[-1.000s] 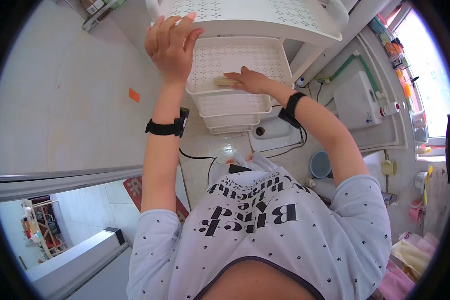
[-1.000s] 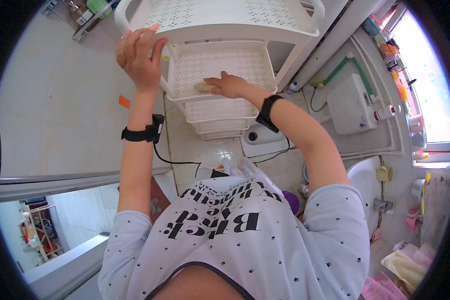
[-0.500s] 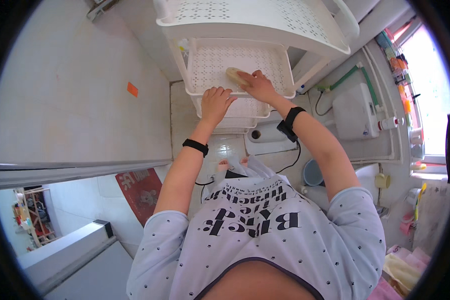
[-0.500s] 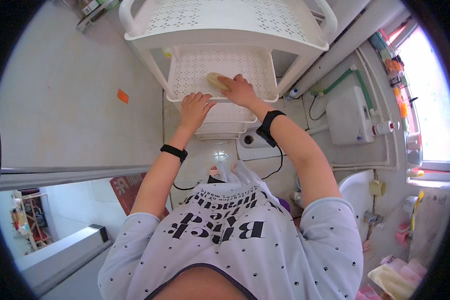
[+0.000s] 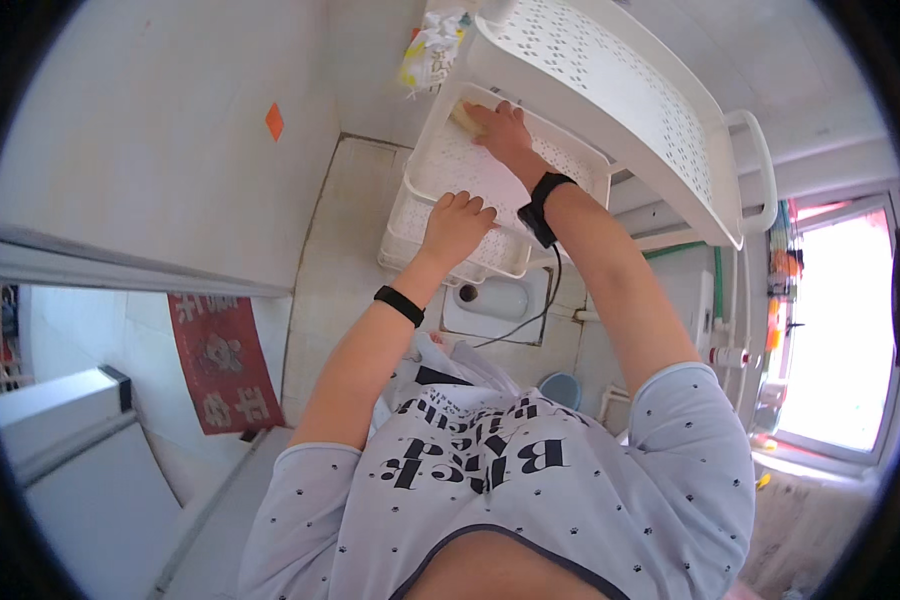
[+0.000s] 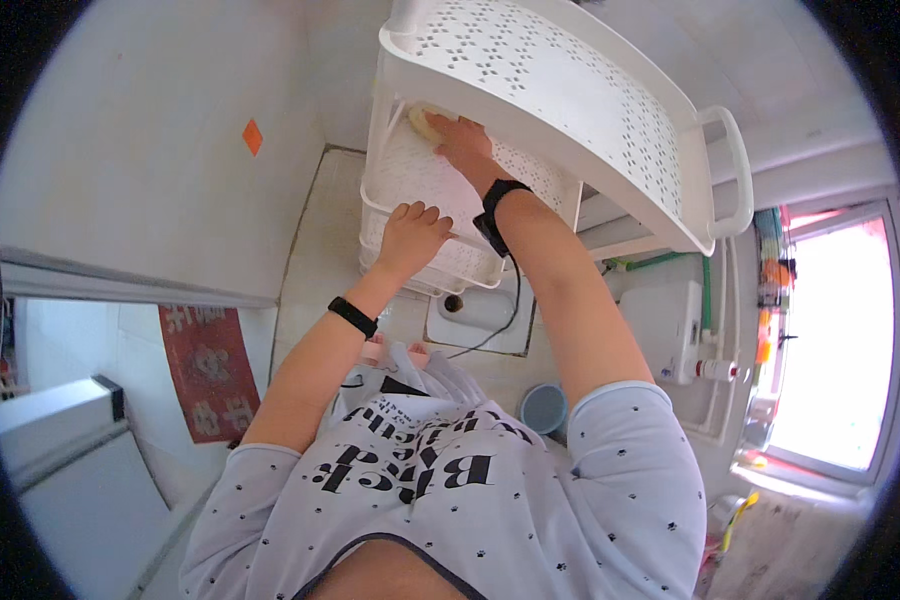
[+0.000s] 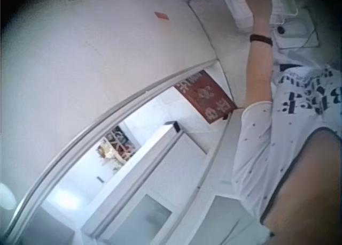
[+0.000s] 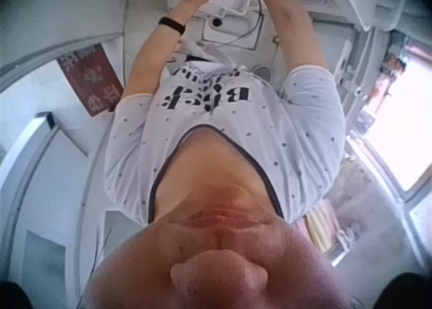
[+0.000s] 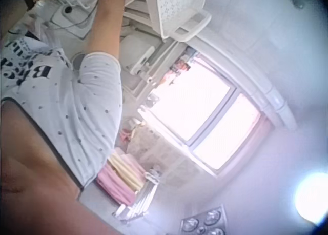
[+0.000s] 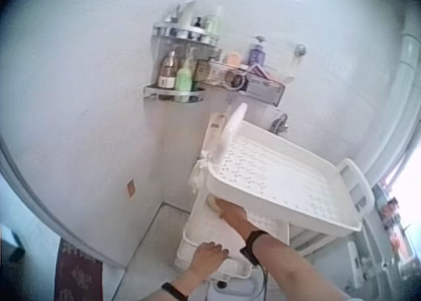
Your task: Scrubbing and cleaning a multi-tier plastic storage rack using a brush and water in a bathroom.
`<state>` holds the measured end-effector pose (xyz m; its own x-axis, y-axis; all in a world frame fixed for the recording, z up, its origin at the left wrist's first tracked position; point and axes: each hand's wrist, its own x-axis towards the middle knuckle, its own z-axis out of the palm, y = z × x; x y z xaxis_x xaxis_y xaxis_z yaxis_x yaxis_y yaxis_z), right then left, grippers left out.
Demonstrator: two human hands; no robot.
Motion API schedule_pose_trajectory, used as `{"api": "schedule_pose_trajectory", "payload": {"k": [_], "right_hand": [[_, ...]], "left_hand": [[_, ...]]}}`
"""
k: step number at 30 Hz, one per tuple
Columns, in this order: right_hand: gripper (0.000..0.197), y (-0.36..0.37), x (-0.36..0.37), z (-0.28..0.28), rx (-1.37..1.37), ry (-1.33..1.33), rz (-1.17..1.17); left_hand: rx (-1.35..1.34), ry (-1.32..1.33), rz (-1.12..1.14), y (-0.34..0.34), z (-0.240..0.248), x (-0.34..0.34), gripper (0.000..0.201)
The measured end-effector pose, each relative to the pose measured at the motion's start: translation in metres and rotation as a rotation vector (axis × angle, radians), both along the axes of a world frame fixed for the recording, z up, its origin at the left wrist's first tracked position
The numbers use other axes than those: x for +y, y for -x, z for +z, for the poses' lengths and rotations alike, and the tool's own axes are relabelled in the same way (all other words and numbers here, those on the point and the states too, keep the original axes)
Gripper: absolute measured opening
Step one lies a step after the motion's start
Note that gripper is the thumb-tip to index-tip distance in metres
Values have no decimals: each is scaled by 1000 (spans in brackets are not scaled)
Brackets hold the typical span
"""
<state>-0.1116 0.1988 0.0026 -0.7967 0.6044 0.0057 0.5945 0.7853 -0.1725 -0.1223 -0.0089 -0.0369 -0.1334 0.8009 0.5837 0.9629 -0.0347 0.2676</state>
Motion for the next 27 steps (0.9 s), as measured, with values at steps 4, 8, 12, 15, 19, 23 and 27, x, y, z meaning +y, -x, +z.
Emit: {"api": "schedule_pose_trajectory", "payload": {"k": [4,8,12,15,19,23,27], "right_hand": [[63,4,13,-11,-44,-84,74],[58,-28,30,-8,-121,-20,69],[57,-50,38,-9,-141,-130,75],[56,-24,32,-18,-197,-366,139],[59,20,23,-24,-238,-504,258],[61,15,27,-22,-259,-567,268],[67,-40,38,-23,-296,-541,244]], "left_hand": [[39,-61,21,7,-1,-3,15],[50,-59,34,12,-7,-10,12],[-39,-98,21,12,-8,-11,12],[-61,-34,21,5,-7,-11,12],[-37,-15,28,1,-6,-11,13],[29,14,45,10,-8,-9,15],[44,42,83,11,-11,-12,15]]}}
